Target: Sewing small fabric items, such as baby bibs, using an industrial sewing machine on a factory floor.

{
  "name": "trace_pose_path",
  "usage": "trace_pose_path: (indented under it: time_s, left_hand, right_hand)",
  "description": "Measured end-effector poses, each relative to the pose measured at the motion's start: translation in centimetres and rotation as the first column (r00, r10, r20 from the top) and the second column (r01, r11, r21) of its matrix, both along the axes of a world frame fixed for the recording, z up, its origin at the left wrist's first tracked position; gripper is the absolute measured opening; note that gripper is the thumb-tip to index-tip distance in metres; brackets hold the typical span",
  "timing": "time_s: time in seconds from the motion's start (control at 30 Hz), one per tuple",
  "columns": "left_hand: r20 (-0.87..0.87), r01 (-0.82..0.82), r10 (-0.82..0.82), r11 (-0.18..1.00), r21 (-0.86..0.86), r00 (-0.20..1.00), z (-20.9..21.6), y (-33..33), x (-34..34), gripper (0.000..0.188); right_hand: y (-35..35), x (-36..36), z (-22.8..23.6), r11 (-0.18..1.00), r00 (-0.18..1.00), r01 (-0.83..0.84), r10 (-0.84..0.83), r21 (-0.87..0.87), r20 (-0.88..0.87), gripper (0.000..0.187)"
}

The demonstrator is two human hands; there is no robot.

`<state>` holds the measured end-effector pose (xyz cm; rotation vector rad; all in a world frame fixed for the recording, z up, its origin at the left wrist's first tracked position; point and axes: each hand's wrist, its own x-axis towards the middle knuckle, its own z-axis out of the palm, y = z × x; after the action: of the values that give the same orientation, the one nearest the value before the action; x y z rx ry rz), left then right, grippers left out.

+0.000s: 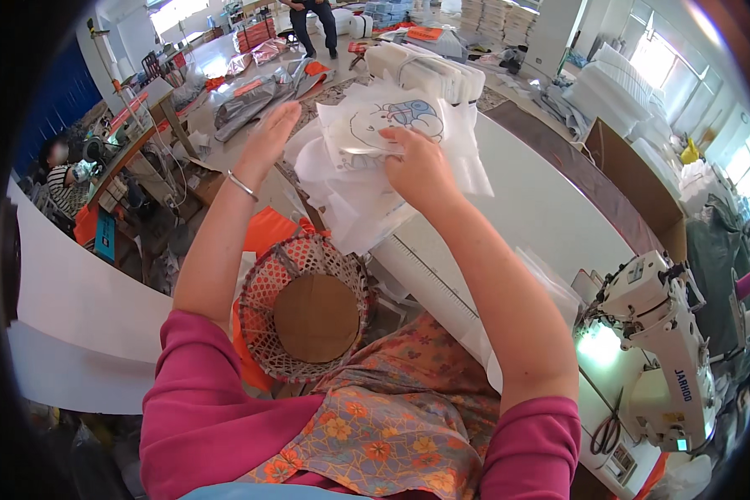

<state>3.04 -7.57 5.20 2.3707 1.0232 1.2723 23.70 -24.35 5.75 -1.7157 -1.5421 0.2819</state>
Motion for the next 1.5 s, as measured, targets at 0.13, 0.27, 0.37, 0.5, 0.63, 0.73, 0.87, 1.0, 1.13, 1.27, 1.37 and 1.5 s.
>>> trace_pose_path:
  time_s: [0.13,0.27,0.37,0.5,0.63,0.73,0.87,1.0,1.13,1.27,1.37,1.5]
  left_hand:
    - [0.357,0.26,-0.061,0.799,-0.542,0.932,-2.5,-0.1,0.1,0.051]
    - [0.251,0.027,0.008,0.99,-0.138,0.968,-2.2,-2.4,-0.3,0.045]
    - [0.341,0.02,-0.169,0.916,0.401,0.925,-2.1,-7.6,-0.9,0.037]
    - [0.053,0.43,-0.672,0.531,0.73,0.739,-3.6,-17.4,1.8,0.03]
    - [-0.169,0.78,-0.767,0.578,0.24,0.62,-7.5,-24.5,10.3,0.032]
    - [-0.078,0.776,-0.772,0.628,0.05,0.63,-9.7,-25.1,17.4,0.036]
    - [-0.19,0.814,-0.807,0.577,-0.057,0.559,-11.8,-25.0,23.1,0.048]
    - [-0.539,0.788,-0.662,0.615,0.005,0.52,-13.3,-26.1,24.4,0.051]
    - [-0.559,0.782,-0.62,0.618,0.085,0.551,-12.8,-26.3,24.2,0.05]
    - [-0.708,0.744,-0.562,0.664,-0.075,0.429,-10.9,-27.0,26.5,0.039]
    - [-0.631,0.844,-0.652,0.537,0.008,0.421,-11.1,-29.3,29.0,0.032]
    - [-0.564,0.695,-0.55,0.717,0.061,0.616,-12.7,-32.0,30.0,0.031]
  right_hand:
    - [-5.1,1.2,0.9,0.965,0.991,-0.048,0.013,0.258,0.135,0.048]
    - [-16.1,4.2,0.2,0.962,0.988,0.126,-0.145,0.242,0.062,0.043]
    - [-25.6,6.9,-3.4,0.889,0.896,0.442,-0.444,0.121,-0.009,0.032]
    - [-35.3,7.6,-9.4,0.57,0.556,0.806,-0.822,-0.159,-0.128,0.026]
    - [-38.3,5.3,-12.7,0.659,0.667,0.745,-0.738,-0.107,0.097,0.04]
    - [-38.5,4.0,-12.6,0.752,0.758,0.652,-0.649,-0.094,0.072,0.049]
    - [-38.5,4.1,-11.7,0.808,0.819,0.562,-0.515,-0.175,0.253,0.06]
    - [-38.6,4.3,-12.5,0.847,0.834,0.516,-0.463,-0.129,0.302,0.059]
    - [-38.8,4.8,-13.9,0.87,0.842,0.493,-0.479,0.005,0.25,0.049]
    - [-38.8,4.9,-14.8,0.86,0.813,0.504,-0.504,0.084,0.292,0.045]
    - [-38.8,5.0,-15.3,0.852,0.801,0.508,-0.52,0.125,0.295,0.045]
    - [-38.9,5.1,-15.9,0.84,0.799,0.51,-0.543,0.187,0.258,0.044]
